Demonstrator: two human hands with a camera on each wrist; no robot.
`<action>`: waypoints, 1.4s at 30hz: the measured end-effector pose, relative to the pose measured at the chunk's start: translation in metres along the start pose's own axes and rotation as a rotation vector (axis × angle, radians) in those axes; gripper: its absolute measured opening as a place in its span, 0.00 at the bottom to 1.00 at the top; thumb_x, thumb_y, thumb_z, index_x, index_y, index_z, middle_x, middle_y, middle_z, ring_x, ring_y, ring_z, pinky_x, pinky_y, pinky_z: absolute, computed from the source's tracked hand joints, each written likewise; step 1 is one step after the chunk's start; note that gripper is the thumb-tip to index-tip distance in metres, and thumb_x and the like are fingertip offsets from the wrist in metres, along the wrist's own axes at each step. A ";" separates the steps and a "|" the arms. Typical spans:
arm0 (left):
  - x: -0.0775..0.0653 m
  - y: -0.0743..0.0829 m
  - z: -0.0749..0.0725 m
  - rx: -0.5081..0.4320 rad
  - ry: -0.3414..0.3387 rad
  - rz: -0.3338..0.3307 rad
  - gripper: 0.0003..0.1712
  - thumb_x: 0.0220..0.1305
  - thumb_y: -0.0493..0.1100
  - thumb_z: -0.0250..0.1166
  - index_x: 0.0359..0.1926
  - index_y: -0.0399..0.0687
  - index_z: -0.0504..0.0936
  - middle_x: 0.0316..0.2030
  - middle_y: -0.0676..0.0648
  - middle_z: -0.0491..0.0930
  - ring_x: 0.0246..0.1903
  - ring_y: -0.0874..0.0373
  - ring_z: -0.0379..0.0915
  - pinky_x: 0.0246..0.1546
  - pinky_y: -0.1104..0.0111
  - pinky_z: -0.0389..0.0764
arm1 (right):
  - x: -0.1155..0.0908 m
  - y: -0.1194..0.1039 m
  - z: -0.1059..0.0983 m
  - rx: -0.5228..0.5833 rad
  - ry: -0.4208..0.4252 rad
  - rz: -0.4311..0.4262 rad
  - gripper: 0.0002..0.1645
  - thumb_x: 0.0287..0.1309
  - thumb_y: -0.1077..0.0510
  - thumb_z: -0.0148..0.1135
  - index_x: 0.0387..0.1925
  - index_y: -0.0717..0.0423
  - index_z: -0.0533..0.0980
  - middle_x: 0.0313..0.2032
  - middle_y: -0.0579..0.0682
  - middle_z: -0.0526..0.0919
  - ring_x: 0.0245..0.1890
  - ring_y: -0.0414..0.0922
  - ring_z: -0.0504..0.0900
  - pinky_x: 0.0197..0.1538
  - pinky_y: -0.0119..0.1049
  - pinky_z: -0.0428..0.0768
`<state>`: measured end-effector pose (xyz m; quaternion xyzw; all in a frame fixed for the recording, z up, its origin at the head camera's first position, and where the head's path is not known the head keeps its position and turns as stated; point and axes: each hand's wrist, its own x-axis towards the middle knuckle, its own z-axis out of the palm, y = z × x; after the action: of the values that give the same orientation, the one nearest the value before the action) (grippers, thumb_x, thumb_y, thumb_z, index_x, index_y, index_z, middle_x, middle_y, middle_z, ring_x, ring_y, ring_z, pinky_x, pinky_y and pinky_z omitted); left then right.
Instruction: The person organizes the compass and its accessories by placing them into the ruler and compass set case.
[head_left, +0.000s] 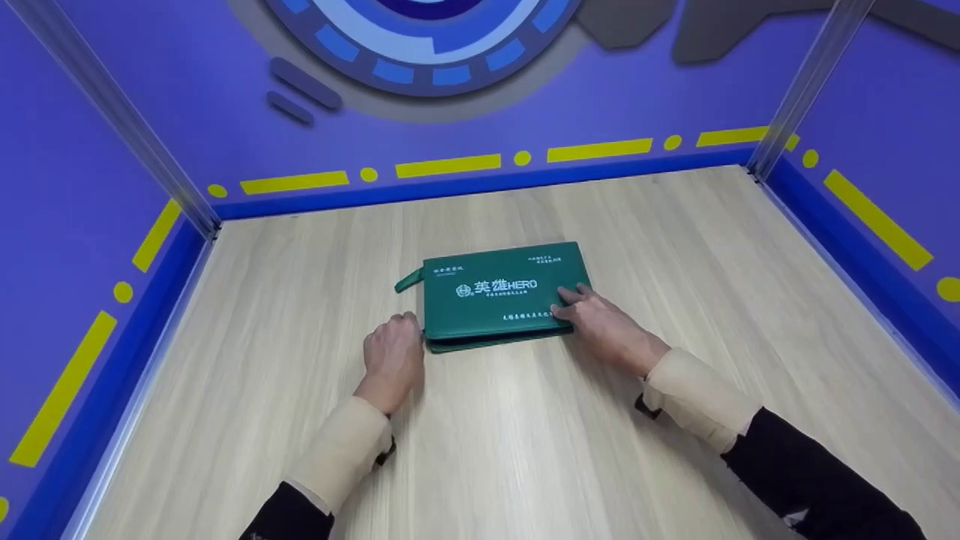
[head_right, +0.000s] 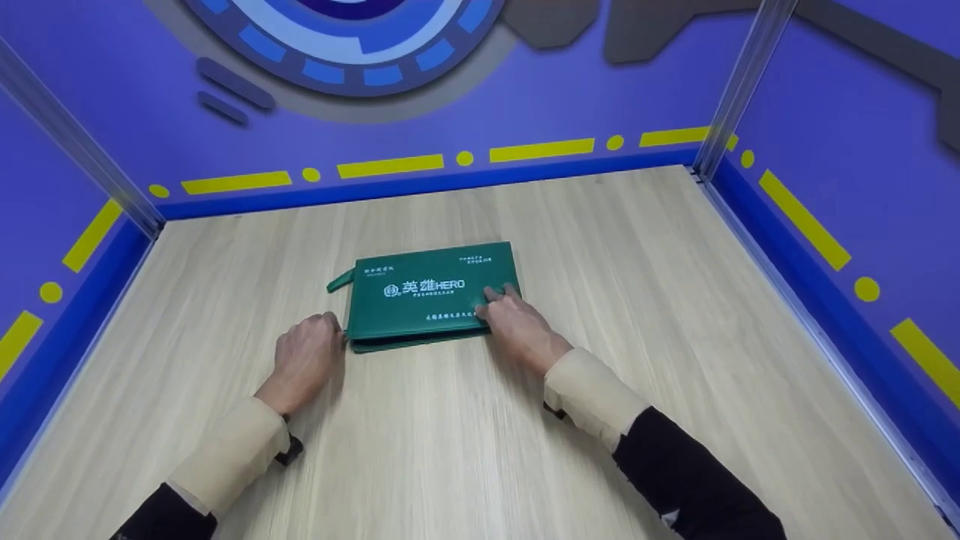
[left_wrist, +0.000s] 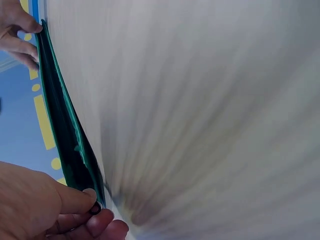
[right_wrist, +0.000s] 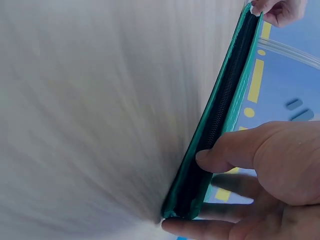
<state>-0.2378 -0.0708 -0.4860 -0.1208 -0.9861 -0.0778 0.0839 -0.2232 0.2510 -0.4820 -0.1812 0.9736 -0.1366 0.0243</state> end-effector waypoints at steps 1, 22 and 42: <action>0.002 -0.001 0.000 0.001 0.001 0.000 0.04 0.67 0.29 0.64 0.33 0.33 0.81 0.26 0.39 0.79 0.26 0.46 0.83 0.23 0.56 0.82 | 0.000 0.000 0.000 -0.005 -0.007 -0.004 0.25 0.70 0.76 0.51 0.64 0.61 0.77 0.70 0.69 0.68 0.70 0.74 0.62 0.62 0.60 0.71; 0.047 -0.010 0.003 0.039 -0.067 -0.067 0.09 0.73 0.36 0.64 0.38 0.31 0.83 0.31 0.37 0.84 0.31 0.45 0.85 0.30 0.54 0.85 | -0.003 0.006 -0.002 -0.118 -0.035 -0.094 0.26 0.69 0.75 0.54 0.66 0.61 0.77 0.68 0.68 0.71 0.69 0.73 0.65 0.63 0.58 0.72; 0.092 -0.014 0.006 0.037 -0.036 -0.125 0.10 0.72 0.35 0.60 0.38 0.30 0.83 0.30 0.37 0.83 0.30 0.45 0.85 0.31 0.52 0.84 | -0.002 0.003 -0.005 -0.155 -0.035 -0.110 0.26 0.69 0.75 0.56 0.66 0.59 0.77 0.68 0.68 0.71 0.68 0.74 0.66 0.61 0.58 0.73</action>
<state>-0.3299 -0.0623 -0.4770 -0.0588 -0.9943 -0.0626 0.0632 -0.2233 0.2558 -0.4786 -0.2382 0.9692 -0.0586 0.0194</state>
